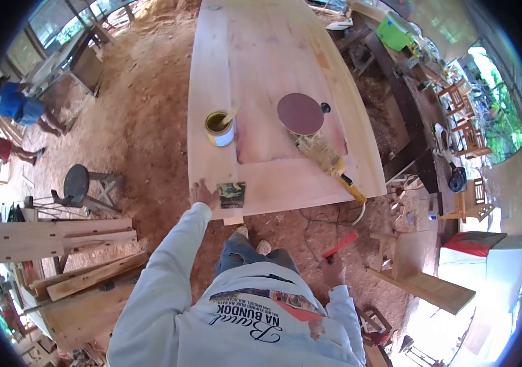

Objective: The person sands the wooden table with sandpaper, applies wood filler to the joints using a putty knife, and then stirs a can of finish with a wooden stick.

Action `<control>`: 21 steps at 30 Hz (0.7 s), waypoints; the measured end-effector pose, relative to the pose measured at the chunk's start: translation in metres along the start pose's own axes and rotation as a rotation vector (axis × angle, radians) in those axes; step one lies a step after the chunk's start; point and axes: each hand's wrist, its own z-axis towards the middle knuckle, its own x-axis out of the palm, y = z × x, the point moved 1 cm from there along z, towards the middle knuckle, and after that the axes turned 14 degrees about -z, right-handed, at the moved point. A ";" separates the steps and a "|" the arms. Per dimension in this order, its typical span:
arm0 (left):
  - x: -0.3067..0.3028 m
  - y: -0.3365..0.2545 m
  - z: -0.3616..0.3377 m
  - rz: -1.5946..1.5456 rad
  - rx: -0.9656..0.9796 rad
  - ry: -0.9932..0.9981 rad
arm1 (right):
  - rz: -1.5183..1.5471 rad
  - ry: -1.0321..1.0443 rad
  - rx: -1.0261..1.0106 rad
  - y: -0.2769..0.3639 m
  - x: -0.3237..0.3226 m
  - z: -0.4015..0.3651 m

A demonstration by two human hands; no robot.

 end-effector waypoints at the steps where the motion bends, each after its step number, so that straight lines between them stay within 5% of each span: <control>1: -0.017 -0.022 -0.006 0.041 0.012 -0.185 | -0.067 -0.038 -0.002 -0.006 0.001 0.008; 7: -0.077 -0.099 0.098 -0.052 0.537 -0.293 | -0.252 -0.180 0.163 -0.019 -0.011 0.007; 12: -0.074 -0.142 0.155 -0.017 0.555 -0.128 | -0.114 -0.279 0.214 -0.065 0.019 0.021; 15: -0.061 -0.139 0.186 0.038 0.514 -0.095 | -0.163 -0.410 0.153 -0.029 -0.008 0.036; 21: -0.074 -0.165 0.131 0.030 0.512 -0.212 | -0.281 -0.528 0.177 -0.082 -0.060 0.133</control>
